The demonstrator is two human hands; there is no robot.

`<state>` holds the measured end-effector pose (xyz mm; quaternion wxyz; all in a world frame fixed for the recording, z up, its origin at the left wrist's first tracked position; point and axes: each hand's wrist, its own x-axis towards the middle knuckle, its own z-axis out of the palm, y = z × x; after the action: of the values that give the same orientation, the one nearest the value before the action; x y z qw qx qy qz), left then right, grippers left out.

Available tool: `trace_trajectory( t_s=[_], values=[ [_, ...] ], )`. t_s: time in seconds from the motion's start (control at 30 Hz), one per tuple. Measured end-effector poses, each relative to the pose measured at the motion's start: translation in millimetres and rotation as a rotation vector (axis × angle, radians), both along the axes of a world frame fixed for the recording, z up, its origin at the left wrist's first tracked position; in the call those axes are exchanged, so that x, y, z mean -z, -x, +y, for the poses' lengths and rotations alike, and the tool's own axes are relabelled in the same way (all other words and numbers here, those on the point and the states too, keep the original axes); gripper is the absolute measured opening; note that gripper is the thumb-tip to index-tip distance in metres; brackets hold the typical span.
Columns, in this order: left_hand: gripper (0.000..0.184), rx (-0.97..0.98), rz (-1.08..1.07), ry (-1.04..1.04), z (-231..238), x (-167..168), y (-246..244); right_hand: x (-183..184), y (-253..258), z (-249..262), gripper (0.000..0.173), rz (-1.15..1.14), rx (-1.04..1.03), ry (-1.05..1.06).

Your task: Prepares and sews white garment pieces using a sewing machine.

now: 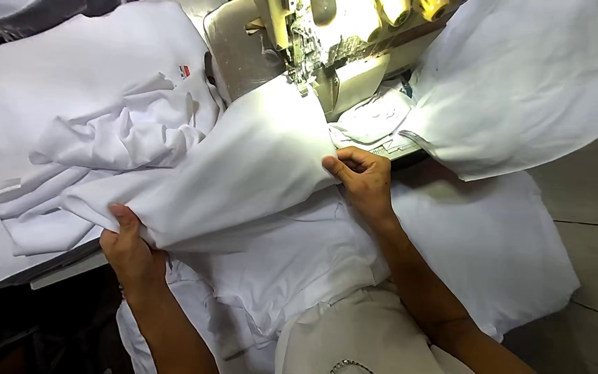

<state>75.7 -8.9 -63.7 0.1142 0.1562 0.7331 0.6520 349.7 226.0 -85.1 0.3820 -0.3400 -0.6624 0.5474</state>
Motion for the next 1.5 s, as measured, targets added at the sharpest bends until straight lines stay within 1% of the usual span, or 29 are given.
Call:
trace_trajectory(
  t_s=[0.13,0.23,0.27,0.3,0.33,0.37,0.43,0.47,0.5,0.53,0.57,0.6,0.63,0.67,0.7,0.73,0.8,0.93,1.1,1.2,1.37,1.5],
  values=[
    [0.026,0.016,0.038,-0.062,6.1,-8.5,8.9,-2.5,2.5,1.5,0.012,-0.02,0.006,-0.004],
    [0.027,0.071,0.092,-0.196,7.7,-12.0,14.2,-2.9,3.3,2.3,0.012,-0.017,0.013,-0.003],
    [0.03,0.11,0.089,-0.23,4.2,-9.5,14.6,-2.9,3.3,2.4,0.012,-0.017,0.015,-0.007],
    [0.037,0.143,0.077,-0.22,-2.2,-5.6,13.4,-3.0,3.2,2.1,0.012,-0.018,0.015,-0.011],
    [0.054,0.175,0.057,-0.151,-11.2,-1.6,9.9,-3.3,2.9,1.0,0.012,-0.022,0.021,-0.006],
    [0.071,0.211,0.05,-0.028,-21.0,1.7,4.0,-4.2,2.5,-0.3,0.012,-0.027,0.028,0.003],
    [0.091,0.27,0.103,0.312,-32.4,2.9,-15.2,-7.2,0.8,-2.9,0.011,-0.043,0.038,0.014],
    [0.087,0.266,0.125,0.446,-34.0,4.8,-25.6,-8.3,-0.7,-4.2,0.01,-0.049,0.041,0.015],
    [0.07,0.244,0.165,0.494,-36.6,10.0,-33.5,-8.8,-2.3,-5.9,0.01,-0.053,0.042,0.017],
    [0.049,0.216,0.198,0.463,-40.2,15.2,-39.4,-8.5,-3.6,-7.1,0.01,-0.056,0.04,0.013],
    [0.033,0.205,0.174,0.356,-45.2,18.0,-43.4,-7.7,-4.8,-8.4,0.01,-0.058,0.041,0.01],
    [0.023,0.195,0.085,0.187,-49.0,18.0,-45.7,-6.4,-6.0,-9.6,0.01,-0.058,0.039,0.011],
    [0.019,0.17,-0.026,0.012,-49.6,15.7,-47.0,-4.8,-6.8,-10.1,0.01,-0.057,0.032,0.017],
    [0.02,0.15,-0.115,-0.119,-47.7,11.6,-48.3,-3.0,-7.3,-10.3,0.011,-0.053,0.024,0.024],
    [0.025,0.13,-0.169,-0.197,-43.5,7.4,-49.5,-1.3,-7.5,-9.7,0.011,-0.045,0.013,0.028],
    [0.031,0.12,-0.191,-0.23,-37.8,3.6,-50.3,0.3,-7.3,-8.4,0.011,-0.033,0.002,0.032],
    [0.035,0.112,-0.179,-0.211,-30.1,0.2,-50.1,3.2,-7.5,-6.7,0.011,-0.013,-0.015,0.037],
    [0.03,0.071,-0.125,-0.121,-27.2,2.4,-47.7,7.1,-6.2,-5.6,0.011,0.011,-0.01,0.056],
    [0.027,0.048,-0.048,-0.088,-17.3,-2.8,-43.1,4.6,-4.2,-4.7,0.011,0.011,-0.004,0.042],
    [0.024,0.062,0.007,-0.073,-10.6,-8.0,-30.8,2.6,-2.8,-1.7,0.012,-0.004,0.005,0.026],
    [0.019,0.053,0.123,-0.035,0.4,-16.2,3.1,-0.2,-1.6,2.4,0.012,-0.007,0.01,-0.009],
    [0.021,0.152,0.123,-0.081,8.6,-21.6,20.5,-3.0,-1.2,3.3,0.013,0.007,0.012,0.006]
  ],
)
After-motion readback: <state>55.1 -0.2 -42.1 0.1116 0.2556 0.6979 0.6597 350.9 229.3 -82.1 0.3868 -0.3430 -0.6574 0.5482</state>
